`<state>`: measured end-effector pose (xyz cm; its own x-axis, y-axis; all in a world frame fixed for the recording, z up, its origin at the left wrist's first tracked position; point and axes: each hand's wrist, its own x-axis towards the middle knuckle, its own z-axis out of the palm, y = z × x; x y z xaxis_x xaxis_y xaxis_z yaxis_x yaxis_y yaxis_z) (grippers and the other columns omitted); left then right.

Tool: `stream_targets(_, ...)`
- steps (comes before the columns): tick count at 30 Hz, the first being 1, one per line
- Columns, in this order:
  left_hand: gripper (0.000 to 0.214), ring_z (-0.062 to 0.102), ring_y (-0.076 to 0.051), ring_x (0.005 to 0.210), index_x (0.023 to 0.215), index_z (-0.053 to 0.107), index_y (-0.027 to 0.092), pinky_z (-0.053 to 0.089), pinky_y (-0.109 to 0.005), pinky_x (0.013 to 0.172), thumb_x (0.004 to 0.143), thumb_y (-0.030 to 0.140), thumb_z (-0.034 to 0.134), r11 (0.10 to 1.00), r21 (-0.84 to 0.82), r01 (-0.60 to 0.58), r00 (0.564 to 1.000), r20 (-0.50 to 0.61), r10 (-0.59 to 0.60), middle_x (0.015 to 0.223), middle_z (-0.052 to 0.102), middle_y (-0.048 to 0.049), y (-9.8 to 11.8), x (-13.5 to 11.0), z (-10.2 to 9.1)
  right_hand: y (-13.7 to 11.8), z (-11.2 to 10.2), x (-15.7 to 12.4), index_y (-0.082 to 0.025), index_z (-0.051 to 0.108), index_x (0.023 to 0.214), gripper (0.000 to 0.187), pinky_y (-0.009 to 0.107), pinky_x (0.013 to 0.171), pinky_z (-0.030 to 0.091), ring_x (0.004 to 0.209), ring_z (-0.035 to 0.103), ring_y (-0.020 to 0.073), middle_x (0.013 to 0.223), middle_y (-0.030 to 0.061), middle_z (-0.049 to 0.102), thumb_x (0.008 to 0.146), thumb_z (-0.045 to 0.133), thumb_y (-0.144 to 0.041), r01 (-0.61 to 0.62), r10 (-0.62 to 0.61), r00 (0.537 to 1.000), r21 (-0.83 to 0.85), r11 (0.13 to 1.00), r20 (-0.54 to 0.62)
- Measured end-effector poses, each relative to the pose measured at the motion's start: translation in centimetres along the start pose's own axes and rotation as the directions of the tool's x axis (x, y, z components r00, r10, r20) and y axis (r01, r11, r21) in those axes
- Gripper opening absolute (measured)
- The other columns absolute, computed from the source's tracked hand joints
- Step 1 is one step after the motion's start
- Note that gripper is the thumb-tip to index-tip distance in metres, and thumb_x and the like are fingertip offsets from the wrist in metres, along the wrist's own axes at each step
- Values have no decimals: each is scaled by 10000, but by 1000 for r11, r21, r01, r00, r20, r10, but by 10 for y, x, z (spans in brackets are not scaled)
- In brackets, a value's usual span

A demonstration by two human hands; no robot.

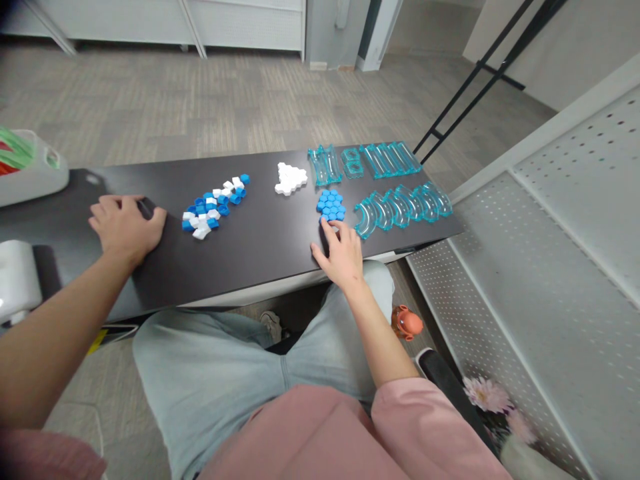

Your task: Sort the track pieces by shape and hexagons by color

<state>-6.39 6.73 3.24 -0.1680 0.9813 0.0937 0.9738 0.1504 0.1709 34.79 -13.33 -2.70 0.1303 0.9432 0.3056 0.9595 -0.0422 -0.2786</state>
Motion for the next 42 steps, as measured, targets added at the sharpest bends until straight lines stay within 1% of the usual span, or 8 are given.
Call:
stream_targets(12,693,504,-549,1649,1683,652,28,426,-701,1376,1112,413,574,1000,-9,-19,1000,-24,19,1761,537,-355,-6,3,5,-13,-4,-2,-233,712,1697,575,605,1128,601,1297,699,407,1601,226,684,1167,699,-457,39,-37,999,97,994,-21)
stream_targets(15,706,494,-536,1647,1691,644,23,415,-683,1377,1115,420,546,999,-15,-29,1000,-12,29,1759,533,-342,-6,2,5,-45,0,4,-224,708,1688,559,603,1164,602,1363,698,412,1635,224,686,1179,710,-455,147,-165,983,192,970,79)
stream_targets(19,698,493,-509,1623,1673,654,50,414,-650,1374,1099,430,540,999,-31,-31,999,-23,30,1747,546,-323,-7,3,7,-108,17,27,-234,665,1736,600,615,1183,597,1436,675,427,1713,202,678,1177,739,-441,271,-340,914,289,918,221)
stream_targets(23,630,523,-500,1603,1626,686,118,432,-641,1370,1085,416,567,999,-43,-20,998,-66,17,1717,583,-298,-8,4,12,-161,36,62,-215,558,1834,696,623,1168,609,1451,680,430,1778,213,622,1186,728,-405,300,-387,883,312,901,267)
stream_targets(27,634,526,-503,1613,1625,689,108,432,-656,1380,1081,411,570,999,-39,-28,996,-80,25,1727,583,-306,-8,4,14,-185,50,91,-249,551,1835,661,569,1124,651,1433,715,399,1790,198,593,1195,691,-339,308,-397,879,322,895,264)
stream_targets(32,656,529,-517,1616,1630,687,90,421,-685,1389,1080,418,547,998,-52,-33,997,-68,29,1730,587,-320,-7,3,12,-180,62,99,-232,727,1582,404,474,1074,659,1294,768,336,1636,168,681,1186,647,-240,269,-368,907,391,880,205)
stream_targets(37,646,522,-519,1625,1621,685,112,412,-690,1397,1073,423,544,997,-77,-31,998,-55,26,1729,585,-308,-7,4,11,-160,67,93,-248,768,1319,216,455,1133,611,1257,746,319,1365,129,778,1151,649,-183,246,-336,935,466,850,118)
stream_targets(42,649,524,-506,1612,1602,700,121,418,-670,1386,1053,427,541,996,-89,-27,998,-67,21,1715,593,-292,-8,3,11,-134,54,81,-234,772,1344,209,414,1061,609,1088,759,279,1331,117,813,1149,699,-255,196,-282,952,472,859,118)
